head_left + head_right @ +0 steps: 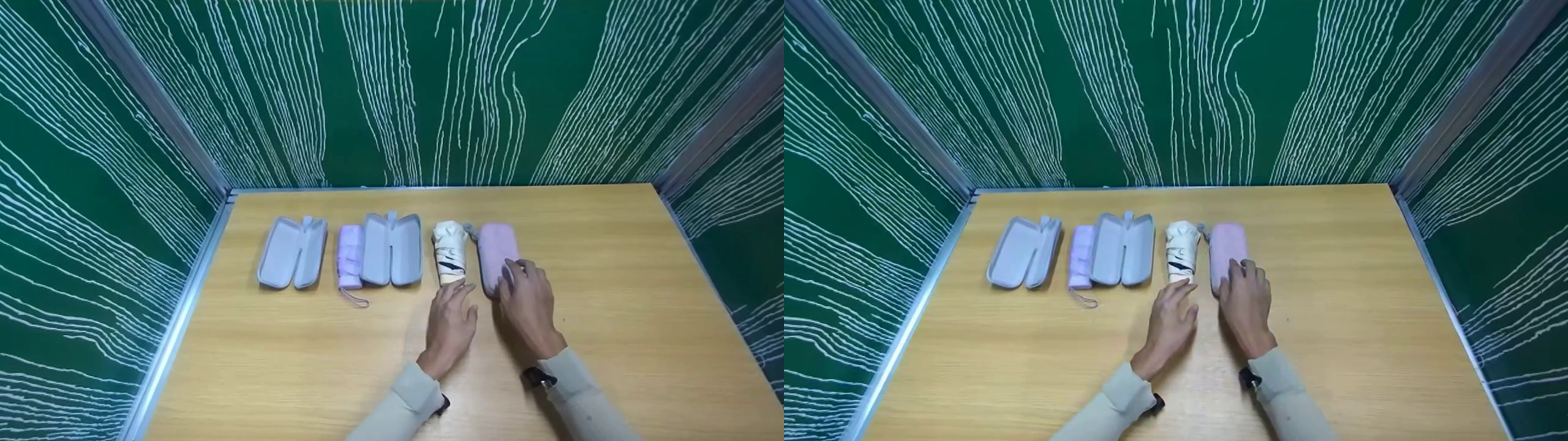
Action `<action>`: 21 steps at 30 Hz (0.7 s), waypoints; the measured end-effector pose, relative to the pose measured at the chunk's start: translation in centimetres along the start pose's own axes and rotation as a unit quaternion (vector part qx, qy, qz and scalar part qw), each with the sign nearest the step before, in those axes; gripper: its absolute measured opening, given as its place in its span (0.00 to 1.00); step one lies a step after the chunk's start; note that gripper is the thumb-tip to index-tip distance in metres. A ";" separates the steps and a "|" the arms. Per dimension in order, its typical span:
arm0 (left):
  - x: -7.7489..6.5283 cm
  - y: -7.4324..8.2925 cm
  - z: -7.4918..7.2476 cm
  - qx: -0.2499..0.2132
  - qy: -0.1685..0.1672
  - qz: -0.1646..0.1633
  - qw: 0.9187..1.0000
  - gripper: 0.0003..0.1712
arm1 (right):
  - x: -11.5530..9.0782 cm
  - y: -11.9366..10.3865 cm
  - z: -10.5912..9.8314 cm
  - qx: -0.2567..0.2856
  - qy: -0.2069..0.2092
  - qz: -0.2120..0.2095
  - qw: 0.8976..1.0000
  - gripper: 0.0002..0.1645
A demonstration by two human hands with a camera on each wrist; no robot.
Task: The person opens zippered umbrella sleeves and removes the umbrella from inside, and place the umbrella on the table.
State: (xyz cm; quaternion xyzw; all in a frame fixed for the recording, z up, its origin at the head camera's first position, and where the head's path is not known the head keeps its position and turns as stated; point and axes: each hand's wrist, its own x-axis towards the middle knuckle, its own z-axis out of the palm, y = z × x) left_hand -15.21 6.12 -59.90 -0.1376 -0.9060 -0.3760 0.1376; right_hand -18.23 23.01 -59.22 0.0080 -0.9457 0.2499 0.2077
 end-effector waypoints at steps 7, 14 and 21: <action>-0.2 0.1 0.8 0.013 -0.005 0.018 1.000 0.24 | -0.3 0.8 -0.5 -0.001 0.022 -0.009 1.000 0.20; -0.3 0.3 1.5 0.022 -0.009 0.028 0.999 0.24 | -0.5 1.5 -0.8 -0.006 0.022 -0.007 1.000 0.19; 0.0 0.7 2.1 0.032 -0.012 0.038 0.999 0.24 | -0.7 2.0 -1.0 -0.005 0.005 0.012 1.000 0.19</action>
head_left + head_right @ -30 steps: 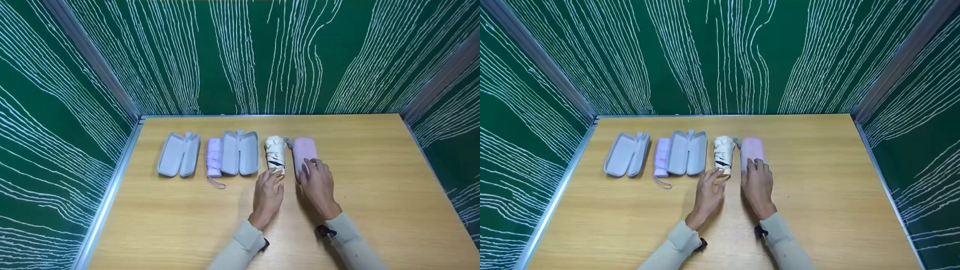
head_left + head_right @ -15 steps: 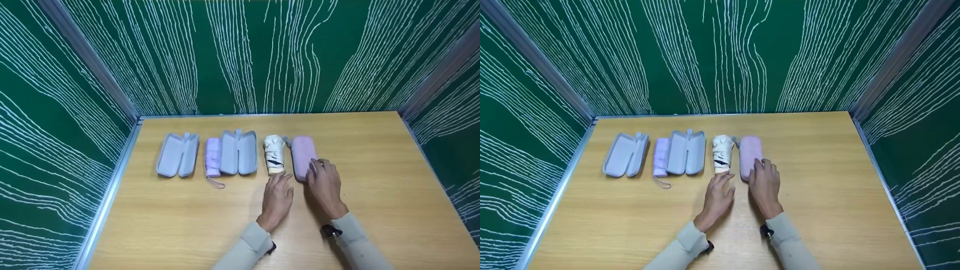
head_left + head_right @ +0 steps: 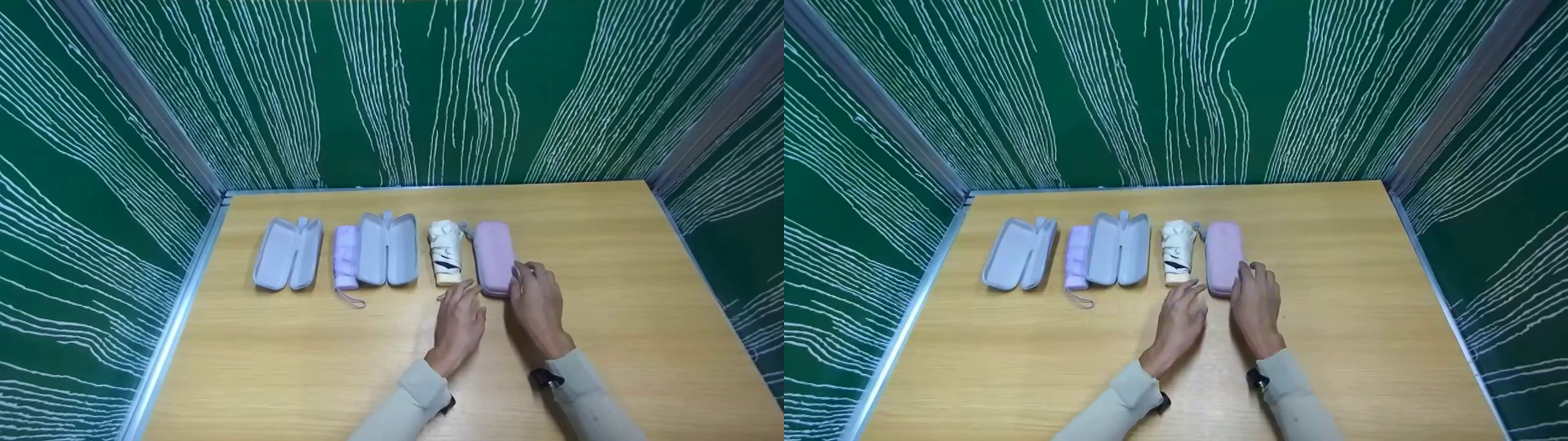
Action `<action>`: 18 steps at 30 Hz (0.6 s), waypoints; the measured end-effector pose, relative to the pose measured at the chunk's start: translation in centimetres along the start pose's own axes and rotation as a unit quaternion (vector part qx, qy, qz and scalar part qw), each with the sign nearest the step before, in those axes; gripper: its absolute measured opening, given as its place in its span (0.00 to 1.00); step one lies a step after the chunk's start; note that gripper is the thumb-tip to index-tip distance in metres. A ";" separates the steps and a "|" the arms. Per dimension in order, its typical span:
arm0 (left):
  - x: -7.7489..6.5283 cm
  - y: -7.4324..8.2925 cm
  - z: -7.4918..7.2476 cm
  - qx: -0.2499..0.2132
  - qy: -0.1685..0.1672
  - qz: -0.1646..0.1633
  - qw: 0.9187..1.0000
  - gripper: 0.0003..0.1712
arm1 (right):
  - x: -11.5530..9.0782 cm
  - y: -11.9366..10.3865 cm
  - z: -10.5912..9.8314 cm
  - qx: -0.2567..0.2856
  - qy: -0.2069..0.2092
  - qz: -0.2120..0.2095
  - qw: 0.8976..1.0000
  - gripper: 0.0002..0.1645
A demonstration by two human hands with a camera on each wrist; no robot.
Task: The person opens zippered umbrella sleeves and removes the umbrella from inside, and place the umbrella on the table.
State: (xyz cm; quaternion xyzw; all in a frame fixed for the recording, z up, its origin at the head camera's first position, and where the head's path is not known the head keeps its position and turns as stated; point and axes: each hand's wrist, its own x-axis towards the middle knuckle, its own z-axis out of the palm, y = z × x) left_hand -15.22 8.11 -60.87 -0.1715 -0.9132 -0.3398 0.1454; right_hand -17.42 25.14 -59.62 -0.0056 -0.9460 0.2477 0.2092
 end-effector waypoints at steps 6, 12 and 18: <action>0.2 0.4 0.4 0.003 -0.009 0.004 1.000 0.24 | 0.1 0.4 -0.3 -0.003 -0.007 0.014 1.000 0.20; 0.4 0.8 0.9 0.011 -0.015 0.011 1.000 0.25 | 0.3 1.1 -0.3 -0.008 -0.006 0.014 1.000 0.21; 0.7 1.3 1.4 0.035 -0.018 0.024 0.999 0.25 | 0.1 1.8 -0.4 -0.007 0.007 0.008 1.000 0.20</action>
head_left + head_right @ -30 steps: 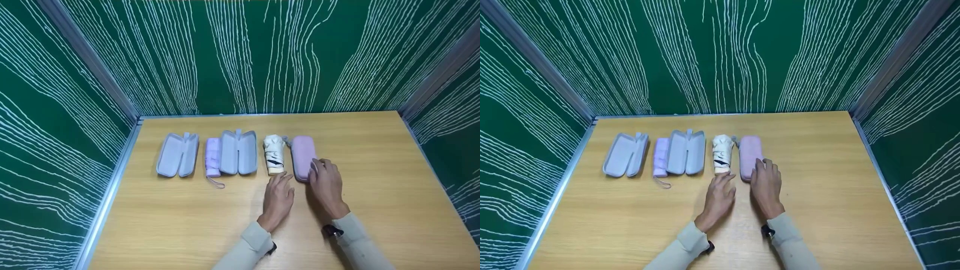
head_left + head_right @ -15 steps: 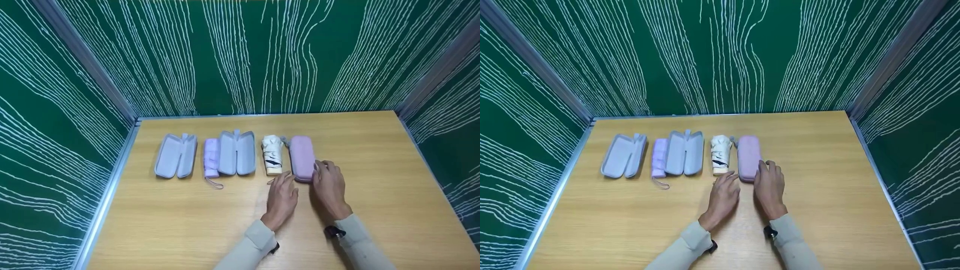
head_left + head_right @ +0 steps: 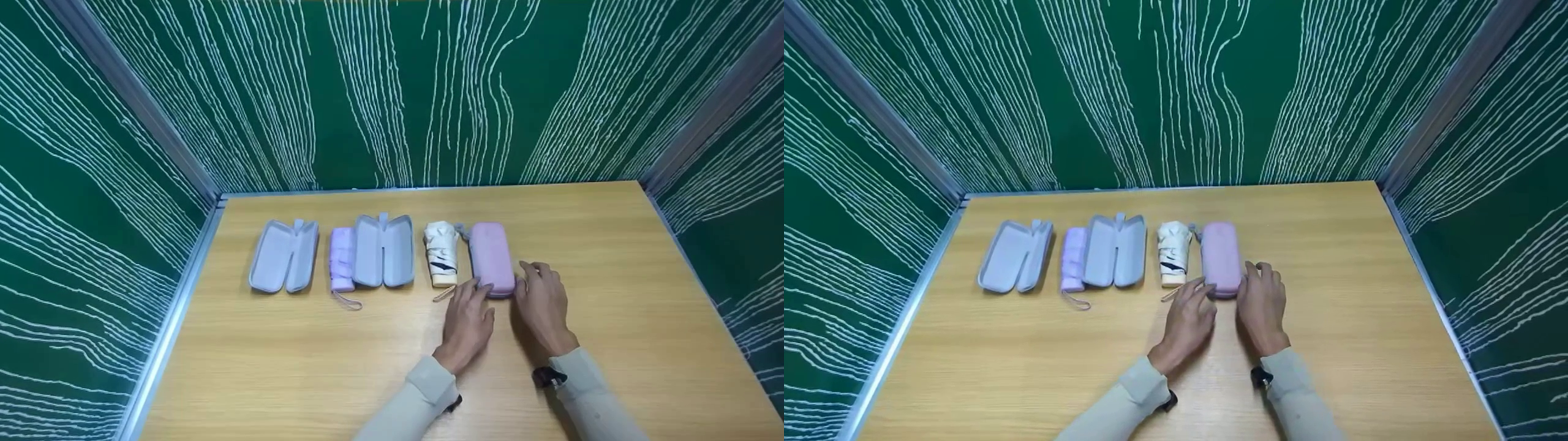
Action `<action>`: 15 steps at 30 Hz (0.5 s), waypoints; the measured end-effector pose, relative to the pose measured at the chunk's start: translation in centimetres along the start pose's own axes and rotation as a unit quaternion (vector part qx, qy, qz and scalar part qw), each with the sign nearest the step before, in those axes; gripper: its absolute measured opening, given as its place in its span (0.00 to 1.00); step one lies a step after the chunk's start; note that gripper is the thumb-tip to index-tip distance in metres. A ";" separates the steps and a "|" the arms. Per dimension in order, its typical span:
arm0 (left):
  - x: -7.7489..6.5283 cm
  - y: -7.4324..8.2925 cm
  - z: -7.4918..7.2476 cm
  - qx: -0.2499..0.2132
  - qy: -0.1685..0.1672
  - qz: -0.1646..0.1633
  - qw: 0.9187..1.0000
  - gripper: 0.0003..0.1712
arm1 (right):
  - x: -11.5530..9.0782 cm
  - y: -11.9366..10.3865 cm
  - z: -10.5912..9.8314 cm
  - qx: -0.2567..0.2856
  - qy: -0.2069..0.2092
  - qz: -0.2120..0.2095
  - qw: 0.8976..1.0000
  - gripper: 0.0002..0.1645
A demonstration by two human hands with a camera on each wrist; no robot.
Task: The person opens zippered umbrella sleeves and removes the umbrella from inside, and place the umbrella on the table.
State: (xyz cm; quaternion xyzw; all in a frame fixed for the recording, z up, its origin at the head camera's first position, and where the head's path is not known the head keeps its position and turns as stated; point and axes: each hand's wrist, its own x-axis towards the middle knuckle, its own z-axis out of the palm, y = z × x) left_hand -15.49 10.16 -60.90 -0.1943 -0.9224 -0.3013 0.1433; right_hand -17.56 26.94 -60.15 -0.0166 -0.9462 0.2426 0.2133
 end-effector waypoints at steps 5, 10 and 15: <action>0.2 0.1 0.3 0.016 -0.013 0.006 1.000 0.26 | 0.0 0.4 0.0 0.000 0.010 -0.003 1.000 0.19; 0.4 0.2 0.6 0.036 -0.019 0.027 0.999 0.27 | 0.0 0.6 0.0 -0.002 0.008 0.003 1.000 0.19; 0.8 0.2 1.0 0.047 -0.016 0.049 0.998 0.27 | 0.0 0.6 -0.1 -0.001 0.003 0.005 1.000 0.19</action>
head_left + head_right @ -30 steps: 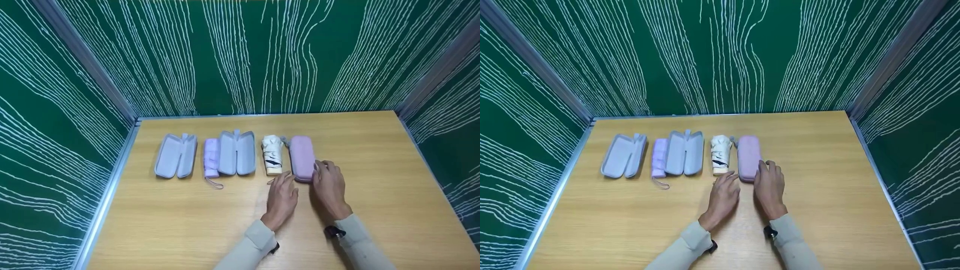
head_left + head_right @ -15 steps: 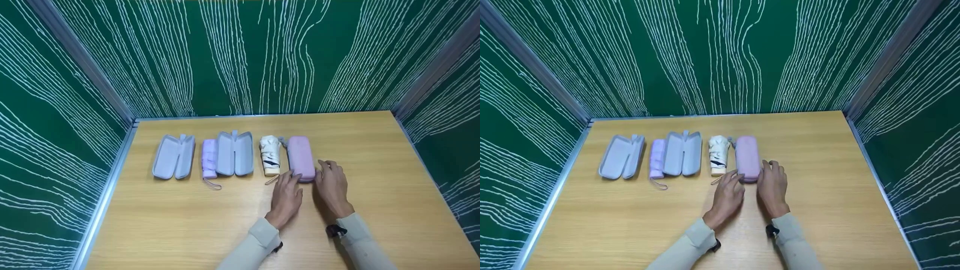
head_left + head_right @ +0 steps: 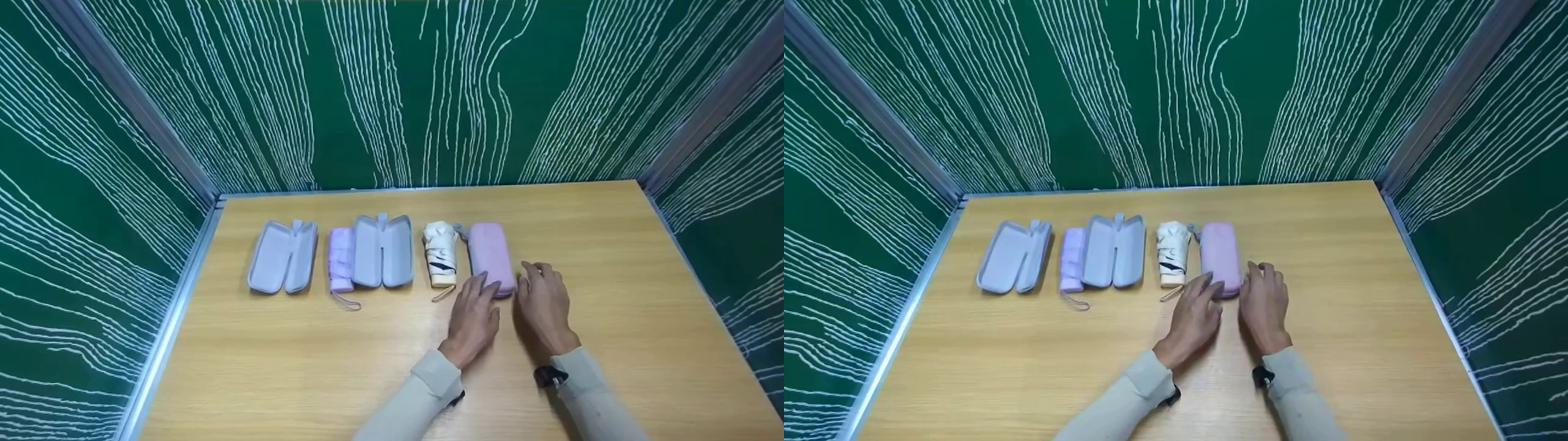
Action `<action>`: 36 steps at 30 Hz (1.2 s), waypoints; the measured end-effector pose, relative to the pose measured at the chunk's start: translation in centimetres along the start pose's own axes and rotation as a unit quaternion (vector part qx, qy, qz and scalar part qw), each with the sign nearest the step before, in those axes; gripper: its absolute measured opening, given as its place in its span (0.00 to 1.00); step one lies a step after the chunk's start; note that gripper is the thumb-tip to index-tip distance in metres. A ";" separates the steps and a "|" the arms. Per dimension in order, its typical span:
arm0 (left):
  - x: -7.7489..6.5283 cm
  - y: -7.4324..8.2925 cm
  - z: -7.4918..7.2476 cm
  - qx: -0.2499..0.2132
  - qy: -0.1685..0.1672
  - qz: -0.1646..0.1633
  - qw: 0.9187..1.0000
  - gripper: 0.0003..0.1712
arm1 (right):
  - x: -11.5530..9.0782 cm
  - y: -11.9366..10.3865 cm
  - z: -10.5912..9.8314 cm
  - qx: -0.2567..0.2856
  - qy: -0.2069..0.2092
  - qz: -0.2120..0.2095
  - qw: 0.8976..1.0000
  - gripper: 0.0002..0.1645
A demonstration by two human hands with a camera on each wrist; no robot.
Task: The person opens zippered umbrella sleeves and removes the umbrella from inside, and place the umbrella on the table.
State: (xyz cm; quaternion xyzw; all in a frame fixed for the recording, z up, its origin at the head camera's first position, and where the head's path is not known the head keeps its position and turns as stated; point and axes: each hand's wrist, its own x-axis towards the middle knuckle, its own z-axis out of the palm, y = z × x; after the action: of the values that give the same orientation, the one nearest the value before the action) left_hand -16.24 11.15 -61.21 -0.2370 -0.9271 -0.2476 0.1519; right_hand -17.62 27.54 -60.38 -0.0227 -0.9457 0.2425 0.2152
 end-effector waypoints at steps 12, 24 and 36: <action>0.6 0.3 0.3 0.069 -0.033 0.035 0.996 0.27 | 0.1 0.6 0.1 -0.001 0.011 -0.005 1.000 0.18; 1.0 0.6 0.6 0.114 -0.078 0.036 0.990 0.28 | 0.7 1.5 0.1 0.002 0.013 -0.015 1.000 0.17; 1.4 0.6 1.0 0.165 -0.100 0.048 0.980 0.30 | 1.2 1.5 -0.1 0.015 -0.025 0.008 1.000 0.18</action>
State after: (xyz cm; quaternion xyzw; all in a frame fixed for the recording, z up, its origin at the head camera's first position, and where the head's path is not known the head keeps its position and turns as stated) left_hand -17.27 12.64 -61.27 -0.2761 -0.9534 -0.0586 0.1069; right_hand -18.73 29.04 -60.55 -0.0210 -0.9470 0.2586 0.1896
